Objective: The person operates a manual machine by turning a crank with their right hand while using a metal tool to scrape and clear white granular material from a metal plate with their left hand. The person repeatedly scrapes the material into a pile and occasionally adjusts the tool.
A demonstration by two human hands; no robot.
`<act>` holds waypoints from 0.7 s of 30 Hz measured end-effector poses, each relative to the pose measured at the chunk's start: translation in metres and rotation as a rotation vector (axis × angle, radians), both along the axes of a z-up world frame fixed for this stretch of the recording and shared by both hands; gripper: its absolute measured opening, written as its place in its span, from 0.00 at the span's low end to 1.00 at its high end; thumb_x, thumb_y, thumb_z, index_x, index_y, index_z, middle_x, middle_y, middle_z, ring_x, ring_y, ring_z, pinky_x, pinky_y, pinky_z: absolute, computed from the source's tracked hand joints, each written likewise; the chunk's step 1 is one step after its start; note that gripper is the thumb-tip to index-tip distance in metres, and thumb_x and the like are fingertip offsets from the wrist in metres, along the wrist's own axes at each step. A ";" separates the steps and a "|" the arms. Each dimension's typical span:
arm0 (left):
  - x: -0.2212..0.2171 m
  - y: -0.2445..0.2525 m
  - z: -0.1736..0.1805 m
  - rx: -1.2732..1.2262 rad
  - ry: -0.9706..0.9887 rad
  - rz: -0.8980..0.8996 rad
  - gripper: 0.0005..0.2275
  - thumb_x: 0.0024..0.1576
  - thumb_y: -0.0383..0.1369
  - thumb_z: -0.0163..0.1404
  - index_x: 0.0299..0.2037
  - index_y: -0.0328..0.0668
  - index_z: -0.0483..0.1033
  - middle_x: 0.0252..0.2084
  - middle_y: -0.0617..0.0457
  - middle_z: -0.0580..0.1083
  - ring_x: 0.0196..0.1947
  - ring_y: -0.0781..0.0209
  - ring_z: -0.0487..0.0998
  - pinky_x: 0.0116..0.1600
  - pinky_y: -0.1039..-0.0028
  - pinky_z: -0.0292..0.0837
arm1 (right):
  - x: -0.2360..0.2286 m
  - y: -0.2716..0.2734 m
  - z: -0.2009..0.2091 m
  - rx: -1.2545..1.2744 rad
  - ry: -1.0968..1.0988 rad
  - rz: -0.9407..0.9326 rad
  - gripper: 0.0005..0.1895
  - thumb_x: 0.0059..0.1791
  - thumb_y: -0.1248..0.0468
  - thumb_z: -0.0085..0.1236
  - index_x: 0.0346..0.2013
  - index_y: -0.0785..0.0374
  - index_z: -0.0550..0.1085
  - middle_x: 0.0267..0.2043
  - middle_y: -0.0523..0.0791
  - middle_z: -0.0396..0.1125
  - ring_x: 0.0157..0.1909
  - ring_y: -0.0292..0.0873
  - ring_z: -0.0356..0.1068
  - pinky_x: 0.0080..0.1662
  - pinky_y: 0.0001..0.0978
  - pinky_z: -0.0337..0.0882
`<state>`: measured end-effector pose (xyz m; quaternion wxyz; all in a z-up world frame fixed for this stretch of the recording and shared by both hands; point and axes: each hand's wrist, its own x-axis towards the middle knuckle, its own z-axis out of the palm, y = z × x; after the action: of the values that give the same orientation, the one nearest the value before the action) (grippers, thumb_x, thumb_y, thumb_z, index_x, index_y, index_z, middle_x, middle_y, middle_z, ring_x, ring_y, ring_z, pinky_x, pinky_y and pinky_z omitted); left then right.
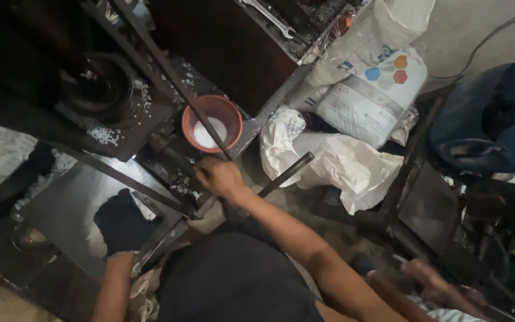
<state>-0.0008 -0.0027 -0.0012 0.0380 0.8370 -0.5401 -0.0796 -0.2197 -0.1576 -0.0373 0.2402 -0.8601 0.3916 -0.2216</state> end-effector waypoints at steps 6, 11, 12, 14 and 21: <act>0.007 0.005 -0.011 -0.111 0.071 -0.024 0.31 0.32 0.48 0.66 0.45 0.42 0.73 0.35 0.46 0.74 0.39 0.45 0.76 0.44 0.54 0.68 | -0.005 0.003 -0.004 0.005 0.014 0.028 0.10 0.49 0.56 0.59 0.39 0.58 0.80 0.41 0.48 0.76 0.40 0.53 0.76 0.41 0.45 0.74; 0.041 0.035 -0.037 -0.290 0.182 -0.092 0.31 0.33 0.51 0.64 0.46 0.52 0.70 0.39 0.47 0.76 0.45 0.46 0.78 0.49 0.59 0.71 | -0.007 -0.005 0.011 -0.071 -0.177 0.085 0.09 0.50 0.62 0.61 0.42 0.62 0.79 0.40 0.50 0.75 0.41 0.52 0.76 0.42 0.42 0.75; 0.046 0.049 -0.041 -0.460 0.063 -0.143 0.41 0.27 0.55 0.64 0.53 0.51 0.67 0.44 0.44 0.77 0.48 0.41 0.76 0.52 0.56 0.71 | -0.006 -0.004 0.017 -0.068 -0.224 0.106 0.08 0.50 0.63 0.61 0.42 0.63 0.79 0.39 0.51 0.75 0.40 0.52 0.76 0.43 0.40 0.74; 0.060 0.074 -0.050 -0.522 0.320 -0.091 0.46 0.30 0.51 0.62 0.64 0.52 0.61 0.50 0.40 0.76 0.50 0.38 0.77 0.54 0.55 0.73 | -0.004 0.009 0.031 0.070 -0.231 0.086 0.08 0.51 0.63 0.61 0.42 0.64 0.79 0.35 0.51 0.73 0.36 0.48 0.75 0.40 0.36 0.73; 0.070 0.080 -0.075 -0.249 0.704 0.485 0.27 0.63 0.45 0.51 0.71 0.51 0.62 0.46 0.32 0.77 0.45 0.38 0.80 0.49 0.55 0.74 | 0.024 0.076 0.043 0.568 -0.166 0.371 0.10 0.54 0.63 0.60 0.45 0.68 0.79 0.38 0.45 0.77 0.41 0.35 0.73 0.44 0.27 0.73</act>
<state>0.0687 0.0772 -0.0761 0.3378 0.8504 -0.2875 -0.2828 -0.1960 -0.0812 0.0052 0.5371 -0.7946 0.2537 -0.1257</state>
